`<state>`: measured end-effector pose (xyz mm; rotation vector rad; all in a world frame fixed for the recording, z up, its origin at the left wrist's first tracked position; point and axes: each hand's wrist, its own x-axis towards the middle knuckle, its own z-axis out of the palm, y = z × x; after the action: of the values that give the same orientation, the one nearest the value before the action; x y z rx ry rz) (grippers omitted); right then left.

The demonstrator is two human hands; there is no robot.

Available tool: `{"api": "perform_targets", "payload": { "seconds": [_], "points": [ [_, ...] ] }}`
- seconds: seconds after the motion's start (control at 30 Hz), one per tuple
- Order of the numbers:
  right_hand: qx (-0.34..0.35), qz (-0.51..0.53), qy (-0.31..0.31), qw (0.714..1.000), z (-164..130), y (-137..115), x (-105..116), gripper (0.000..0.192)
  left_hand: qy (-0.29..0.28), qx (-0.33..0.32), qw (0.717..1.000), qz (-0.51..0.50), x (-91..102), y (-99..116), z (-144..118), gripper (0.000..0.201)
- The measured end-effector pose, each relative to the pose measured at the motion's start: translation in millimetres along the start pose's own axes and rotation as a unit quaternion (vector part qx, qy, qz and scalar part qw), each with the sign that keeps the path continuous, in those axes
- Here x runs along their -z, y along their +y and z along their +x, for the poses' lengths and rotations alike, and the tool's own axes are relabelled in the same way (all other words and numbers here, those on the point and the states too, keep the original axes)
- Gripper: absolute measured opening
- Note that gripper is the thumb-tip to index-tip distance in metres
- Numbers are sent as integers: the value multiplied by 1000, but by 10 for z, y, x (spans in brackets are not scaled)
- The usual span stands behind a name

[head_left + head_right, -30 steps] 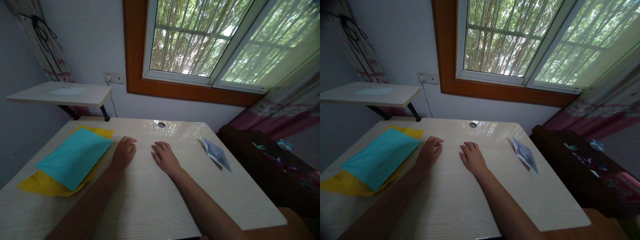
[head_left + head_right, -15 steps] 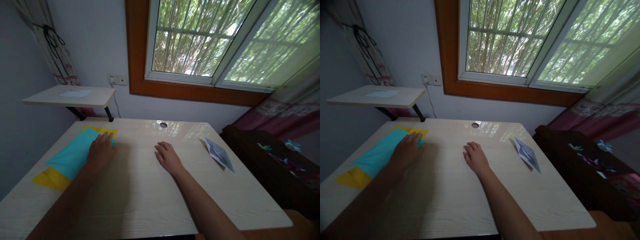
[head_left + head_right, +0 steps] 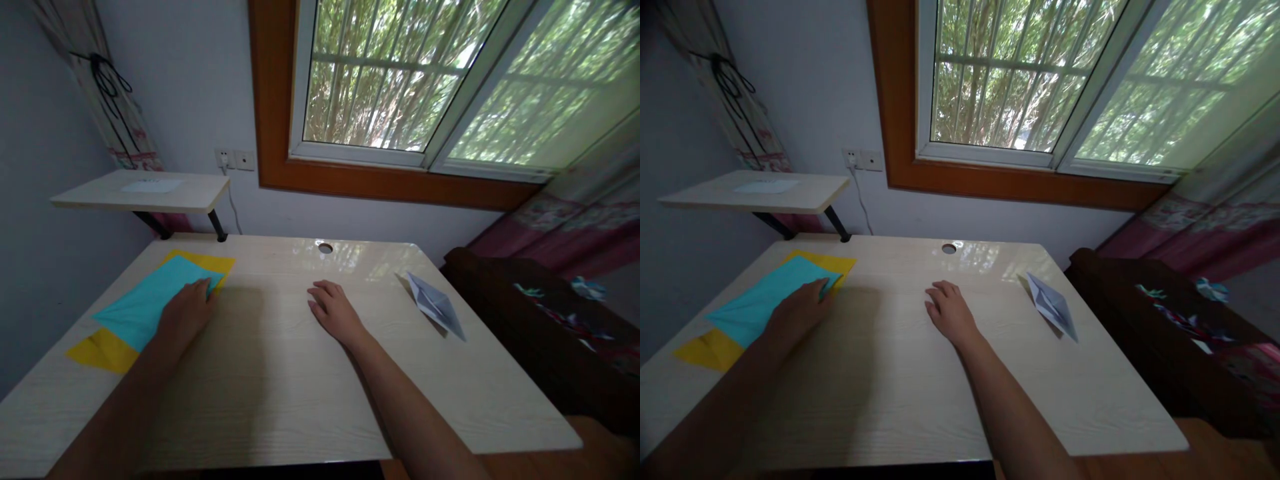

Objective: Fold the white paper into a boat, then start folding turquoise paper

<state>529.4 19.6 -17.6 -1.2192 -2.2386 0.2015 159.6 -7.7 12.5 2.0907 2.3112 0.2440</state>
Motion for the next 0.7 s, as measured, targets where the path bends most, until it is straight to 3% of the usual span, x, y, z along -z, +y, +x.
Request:
{"api": "perform_targets", "payload": {
  "seconds": [0.17, 0.33, 0.4, 0.53, 0.6, 0.67, 0.7],
  "points": [
    [1, 2, -3, 1000, -3, 12, 10, 30, -30, 51, 998, 33, 333, 61, -78, 45],
    [1, 12, -3, 1000, -5, 27, 17, 30, 20, 34, 998, 50, 641, 82, -182, 37],
    [2, 17, -3, 1000, -5, 29, 18, 30, 65, 24, 997, 28, 748, 102, -231, 36],
    [-2, 35, 2, 999, 0, 22, 23, 31, 175, -87, 975, -102, 967, 250, -356, 37],
    [-12, 62, 9, 998, 6, 11, 35, 33, 206, -80, 953, -208, 1065, 381, -411, 33],
    [-27, 115, 18, 993, 13, -5, 58, 36, 178, -46, 928, -323, 1124, 531, -431, 30],
    [-36, 151, 22, 988, 17, -15, 71, 39, 163, -17, 903, -397, 1131, 606, -421, 28]
  ]
}}
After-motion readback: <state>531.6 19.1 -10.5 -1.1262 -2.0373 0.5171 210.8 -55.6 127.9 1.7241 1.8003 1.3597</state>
